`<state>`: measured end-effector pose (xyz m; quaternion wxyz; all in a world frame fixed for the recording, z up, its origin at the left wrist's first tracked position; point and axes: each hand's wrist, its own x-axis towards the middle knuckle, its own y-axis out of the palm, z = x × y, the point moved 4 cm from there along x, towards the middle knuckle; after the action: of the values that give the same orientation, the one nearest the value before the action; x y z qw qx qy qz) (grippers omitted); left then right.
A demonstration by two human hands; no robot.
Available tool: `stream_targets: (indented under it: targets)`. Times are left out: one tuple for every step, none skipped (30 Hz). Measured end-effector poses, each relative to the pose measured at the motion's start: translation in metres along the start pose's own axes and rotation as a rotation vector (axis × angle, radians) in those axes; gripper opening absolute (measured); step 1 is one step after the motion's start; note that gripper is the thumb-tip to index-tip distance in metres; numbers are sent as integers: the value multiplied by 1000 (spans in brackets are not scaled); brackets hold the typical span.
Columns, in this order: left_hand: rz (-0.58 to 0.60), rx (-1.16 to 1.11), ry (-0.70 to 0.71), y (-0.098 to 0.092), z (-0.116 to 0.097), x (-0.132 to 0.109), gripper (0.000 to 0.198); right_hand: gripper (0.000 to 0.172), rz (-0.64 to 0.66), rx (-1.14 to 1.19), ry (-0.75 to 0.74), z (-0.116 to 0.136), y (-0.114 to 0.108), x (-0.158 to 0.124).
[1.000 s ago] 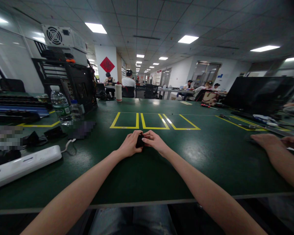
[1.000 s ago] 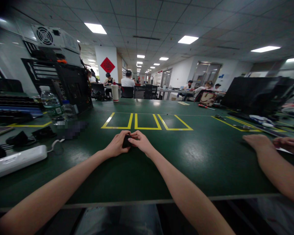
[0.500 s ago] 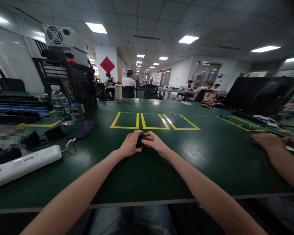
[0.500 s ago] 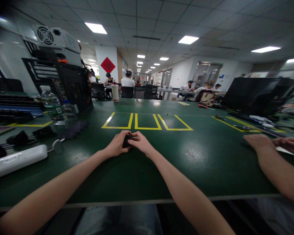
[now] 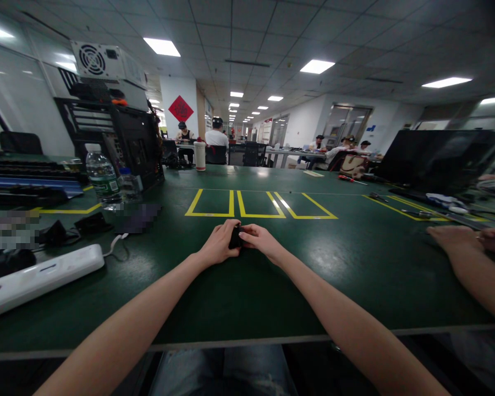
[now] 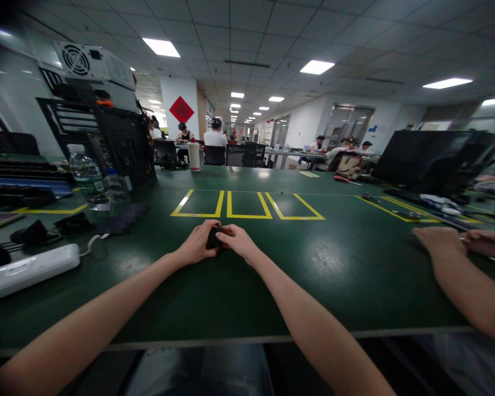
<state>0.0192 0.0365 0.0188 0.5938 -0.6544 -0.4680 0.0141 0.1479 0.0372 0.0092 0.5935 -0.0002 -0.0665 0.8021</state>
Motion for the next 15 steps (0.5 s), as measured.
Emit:
stream_targets:
  targets:
    - [-2,0,2,0,0,0,61,32,6,-3,-10,1,1,-1]
    - [-2,1,4,0,0,0,61,32,12,-5,-22,3,1,-2]
    - [-4,3,6,0,0,0,61,32,15,-2,-36,4,2,-3]
    - [-7,6,6,1,0,0,61,32,18,3,-51,5,3,-4]
    - [-10,8,7,1,1,0,61,31,18,9,-66,6,3,-4]
    - [-14,11,7,2,1,0,62,29,15,15,-78,7,3,-5]
    - [-18,13,9,2,1,0,62,27,13,20,-89,7,3,-4]
    - [-20,16,11,2,2,0,62,27,11,24,-94,6,2,-4]
    - [-20,18,14,3,2,0,61,27,10,26,-95,6,2,-3]
    - [-19,20,14,3,2,0,61,29,7,25,-89,5,2,-2]
    - [-18,21,14,3,2,0,61,31,-2,24,-77,4,1,-2]
    - [-16,22,13,3,2,0,61,33,-13,21,-59,3,1,-1]
    - [-12,20,14,2,2,0,61,35,-24,19,-38,2,0,0]
    - [-8,17,15,2,1,0,61,36,-31,18,-18,1,0,0]
    - [-5,14,15,2,1,0,61,36,-31,17,-1,0,0,0]
